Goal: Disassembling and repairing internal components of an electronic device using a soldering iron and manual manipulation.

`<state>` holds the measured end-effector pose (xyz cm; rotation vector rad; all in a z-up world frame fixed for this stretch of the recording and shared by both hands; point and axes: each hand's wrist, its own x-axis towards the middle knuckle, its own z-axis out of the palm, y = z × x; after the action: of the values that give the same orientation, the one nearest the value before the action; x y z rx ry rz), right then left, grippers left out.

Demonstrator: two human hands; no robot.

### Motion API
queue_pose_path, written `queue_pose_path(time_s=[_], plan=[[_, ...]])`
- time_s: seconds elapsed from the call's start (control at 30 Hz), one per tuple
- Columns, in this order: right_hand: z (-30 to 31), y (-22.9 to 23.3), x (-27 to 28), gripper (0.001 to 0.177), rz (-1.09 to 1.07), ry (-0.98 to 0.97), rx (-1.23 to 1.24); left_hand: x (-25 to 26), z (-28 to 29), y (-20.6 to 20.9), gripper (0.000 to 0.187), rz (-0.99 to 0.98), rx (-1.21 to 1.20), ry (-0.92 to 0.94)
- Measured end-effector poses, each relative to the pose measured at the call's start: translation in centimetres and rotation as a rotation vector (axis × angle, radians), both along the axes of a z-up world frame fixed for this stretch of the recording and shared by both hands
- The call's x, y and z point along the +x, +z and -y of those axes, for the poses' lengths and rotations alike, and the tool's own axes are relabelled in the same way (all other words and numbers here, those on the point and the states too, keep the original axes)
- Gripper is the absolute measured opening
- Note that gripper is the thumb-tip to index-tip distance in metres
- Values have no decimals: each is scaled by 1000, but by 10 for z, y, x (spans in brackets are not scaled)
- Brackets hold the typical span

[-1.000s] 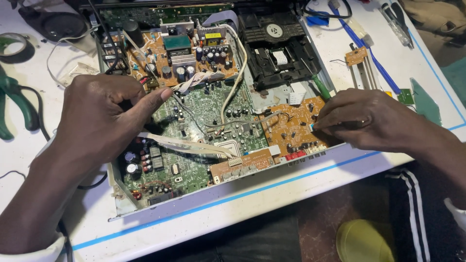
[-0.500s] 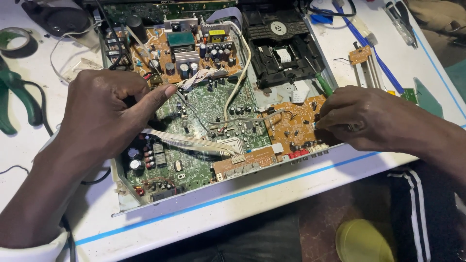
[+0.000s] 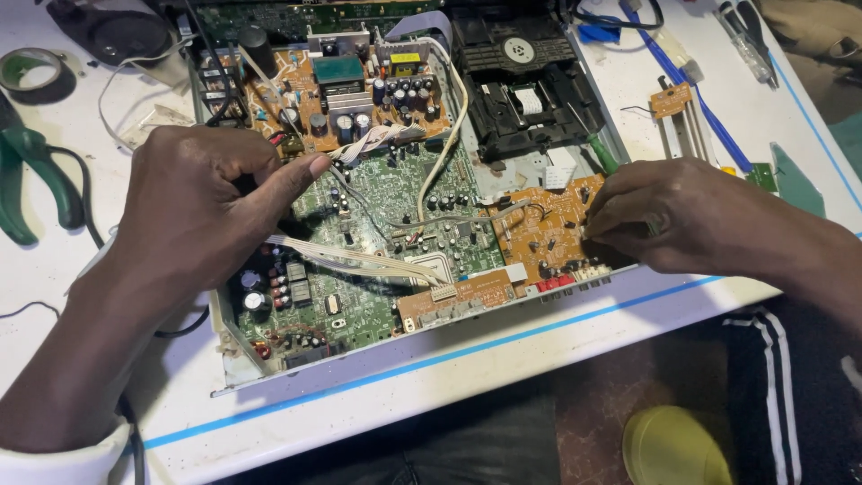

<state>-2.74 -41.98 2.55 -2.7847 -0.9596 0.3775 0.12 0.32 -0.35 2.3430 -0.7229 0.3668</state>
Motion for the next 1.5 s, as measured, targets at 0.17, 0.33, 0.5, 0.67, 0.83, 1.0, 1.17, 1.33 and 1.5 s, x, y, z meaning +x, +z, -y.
queue_pose_path(time_s=[0.17, 0.33, 0.5, 0.67, 0.83, 1.0, 1.17, 1.33, 1.5], plan=[[2, -3, 5, 16, -26, 0, -92, -1, 1, 2, 72, -14, 8, 9], [-9, 1, 8, 13, -77, -16, -181, 0, 1, 1, 71, -2, 13, 1], [-31, 7, 6, 29, -123, -187, -367, -3, 3, 4, 72, -50, 19, 34], [-37, 15, 1, 10, -57, -121, -338, -1, 2, 2, 72, -37, 57, 47], [-35, 17, -9, 24, -188, -310, -132, -1, 0, -1, 66, -46, 56, 72], [-40, 14, -15, 28, -224, -744, 42, -1, 2, 1, 65, -80, 47, 74], [-36, 10, -14, 32, -238, -741, -1, -1, 1, 0, 64, -64, 71, 78], [-34, 7, -12, 39, -229, -791, -102, -1, 0, 0, 70, -43, 54, 51], [-34, 11, -11, 36, -221, -726, -99, 0, 0, 0, 64, -32, 72, 55]])
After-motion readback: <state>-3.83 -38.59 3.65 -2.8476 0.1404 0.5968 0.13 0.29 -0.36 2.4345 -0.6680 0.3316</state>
